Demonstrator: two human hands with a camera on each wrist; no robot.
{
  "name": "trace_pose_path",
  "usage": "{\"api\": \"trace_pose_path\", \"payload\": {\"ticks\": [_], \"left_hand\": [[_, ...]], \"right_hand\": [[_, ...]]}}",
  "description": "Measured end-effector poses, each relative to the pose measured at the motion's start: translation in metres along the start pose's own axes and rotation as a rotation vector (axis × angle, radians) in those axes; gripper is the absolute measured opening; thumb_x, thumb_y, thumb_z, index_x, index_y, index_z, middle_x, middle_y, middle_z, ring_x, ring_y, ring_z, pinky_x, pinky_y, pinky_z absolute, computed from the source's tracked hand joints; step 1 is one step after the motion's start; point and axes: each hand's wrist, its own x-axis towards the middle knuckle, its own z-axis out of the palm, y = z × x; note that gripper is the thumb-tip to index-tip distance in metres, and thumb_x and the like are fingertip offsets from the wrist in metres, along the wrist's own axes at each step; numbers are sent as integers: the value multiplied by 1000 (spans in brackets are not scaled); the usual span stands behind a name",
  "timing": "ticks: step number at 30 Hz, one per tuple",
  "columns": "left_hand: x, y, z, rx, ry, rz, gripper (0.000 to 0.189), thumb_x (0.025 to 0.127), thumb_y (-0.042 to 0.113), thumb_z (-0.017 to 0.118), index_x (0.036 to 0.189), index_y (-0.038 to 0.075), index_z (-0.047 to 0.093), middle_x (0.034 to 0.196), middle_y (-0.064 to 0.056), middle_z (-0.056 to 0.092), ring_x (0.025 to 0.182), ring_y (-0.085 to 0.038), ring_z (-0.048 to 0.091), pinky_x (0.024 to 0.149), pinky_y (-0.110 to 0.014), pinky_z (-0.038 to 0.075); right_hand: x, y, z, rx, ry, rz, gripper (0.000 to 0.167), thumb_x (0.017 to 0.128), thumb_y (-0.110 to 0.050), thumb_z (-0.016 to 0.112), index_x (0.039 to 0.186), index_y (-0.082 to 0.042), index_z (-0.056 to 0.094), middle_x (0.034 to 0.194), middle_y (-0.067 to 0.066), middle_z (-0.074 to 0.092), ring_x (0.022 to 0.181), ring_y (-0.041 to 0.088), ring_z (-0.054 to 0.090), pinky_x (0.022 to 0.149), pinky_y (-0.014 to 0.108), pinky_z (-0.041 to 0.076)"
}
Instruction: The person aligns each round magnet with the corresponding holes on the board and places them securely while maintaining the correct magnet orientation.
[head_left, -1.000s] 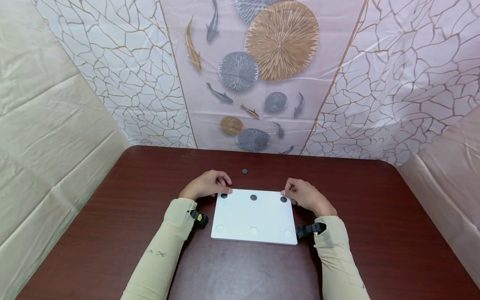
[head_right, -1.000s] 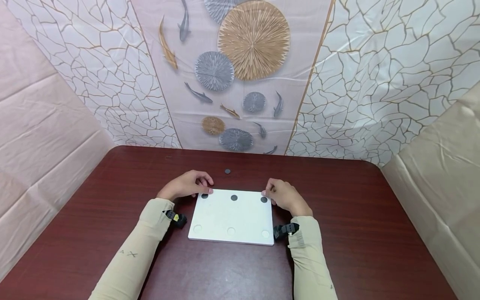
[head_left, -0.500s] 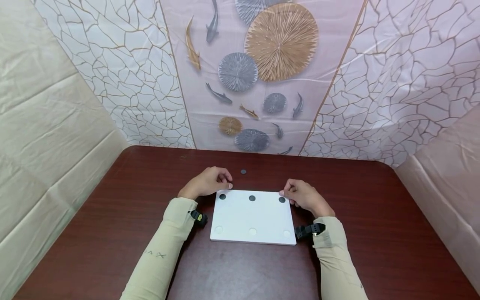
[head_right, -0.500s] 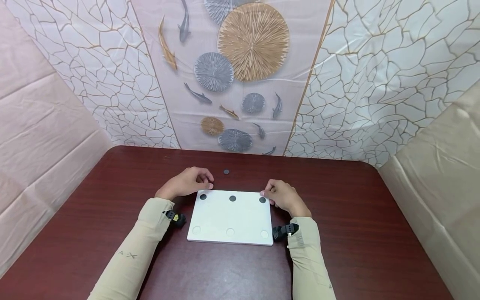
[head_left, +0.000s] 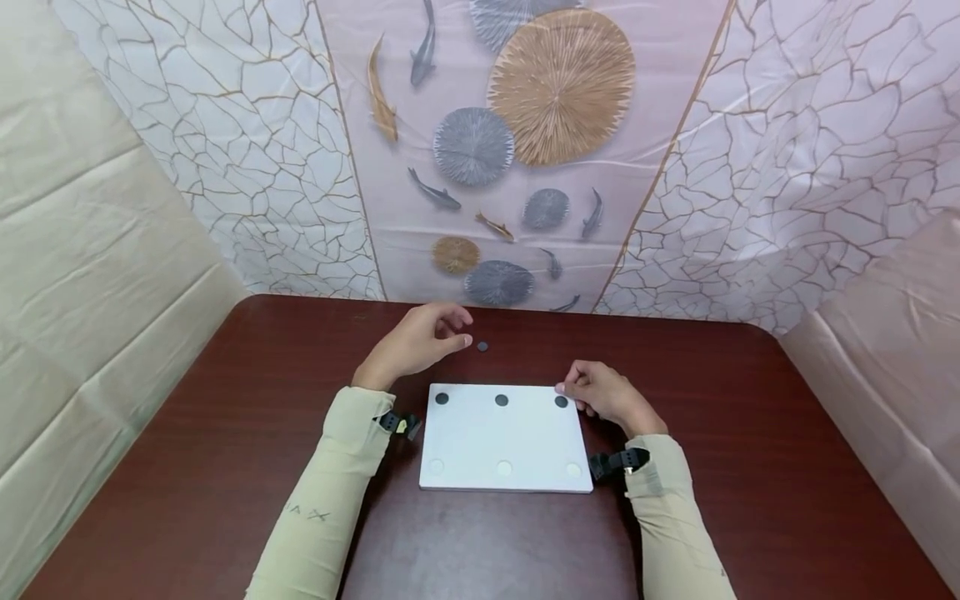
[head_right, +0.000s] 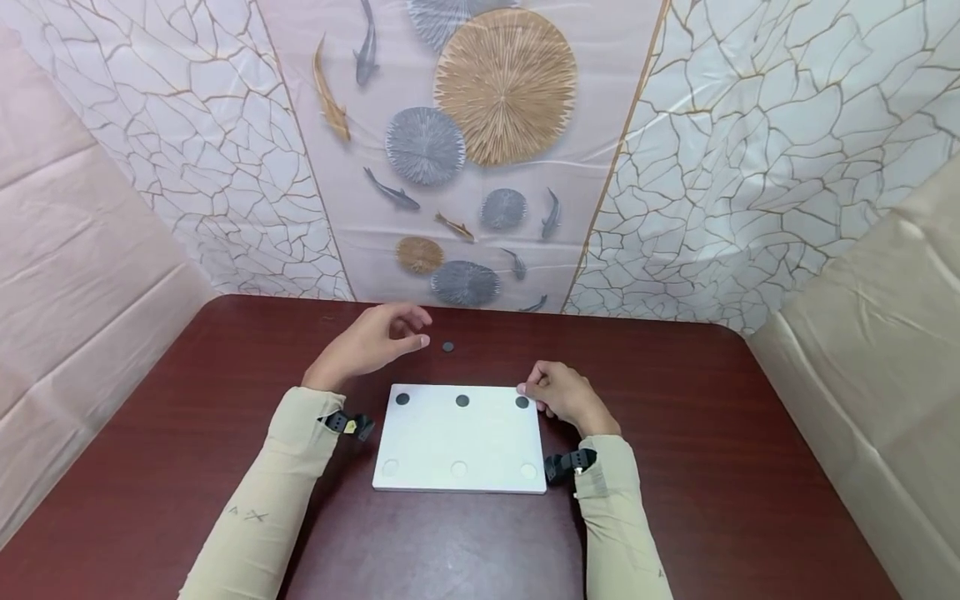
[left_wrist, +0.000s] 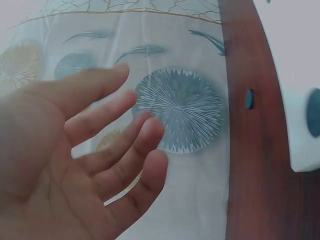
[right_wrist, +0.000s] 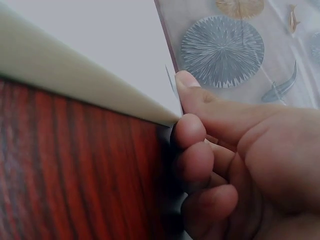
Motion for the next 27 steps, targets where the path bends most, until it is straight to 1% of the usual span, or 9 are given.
{"api": "trace_pose_path", "payload": {"ticks": [2,5,8,10,14,17,20,23,27], "left_hand": [[4,4,0,-12,32,-9,32,100,18,75,131,10,68,124,-7,68,104,-23,68,94,-42,54],[10,8,0,-32,52,-24,44,101,21,74,143,13,62,141,-8,62,114,-26,67,99,-45,53],[16,11,3,-30,38,-43,52,101,25,74,150,17,57,151,-6,56,123,-28,64,103,-47,52],[21,11,6,-20,17,-48,54,101,27,74,152,19,56,153,-6,55,127,-29,62,104,-47,52],[29,6,15,32,-52,-63,56,101,28,75,152,18,56,154,-7,55,131,-31,61,105,-46,52],[33,1,23,88,-133,-83,59,101,31,74,155,17,54,157,-7,51,134,-32,59,106,-46,51],[34,-2,31,139,-207,-89,62,102,33,73,157,15,51,160,-6,48,138,-31,55,109,-45,49],[32,-3,38,173,-256,-89,63,103,33,72,158,13,49,160,-8,47,142,-29,51,114,-44,45],[30,0,45,202,-293,-106,61,104,33,70,158,16,50,161,-9,45,147,-26,45,116,-44,42]], "right_hand": [[-1,0,-2,4,-5,7,22,107,-26,66,97,-9,58,71,4,57,61,17,49,54,30,40],[-4,0,-5,-6,-7,2,23,107,-27,65,96,-9,57,71,4,56,61,18,49,53,30,38],[-4,0,-8,-17,-8,-1,23,107,-27,65,96,-8,57,71,4,56,61,18,49,54,31,38],[-4,1,-9,-20,-6,10,23,107,-27,65,96,-9,57,71,4,56,61,18,49,54,30,39],[-3,2,-9,-33,-1,22,23,106,-28,67,97,-9,58,70,3,57,60,18,50,53,30,39],[-2,3,-6,-56,7,15,23,106,-30,67,98,-10,59,70,3,58,60,18,51,53,30,40],[-1,3,-3,-49,10,15,24,106,-30,68,97,-10,59,70,3,58,61,18,51,53,30,40],[-1,2,-1,-25,-7,18,24,106,-29,68,97,-10,59,70,3,57,60,18,50,52,30,40],[2,1,-1,-13,-13,16,22,106,-28,68,97,-10,59,70,3,58,60,18,50,51,29,38]]}}
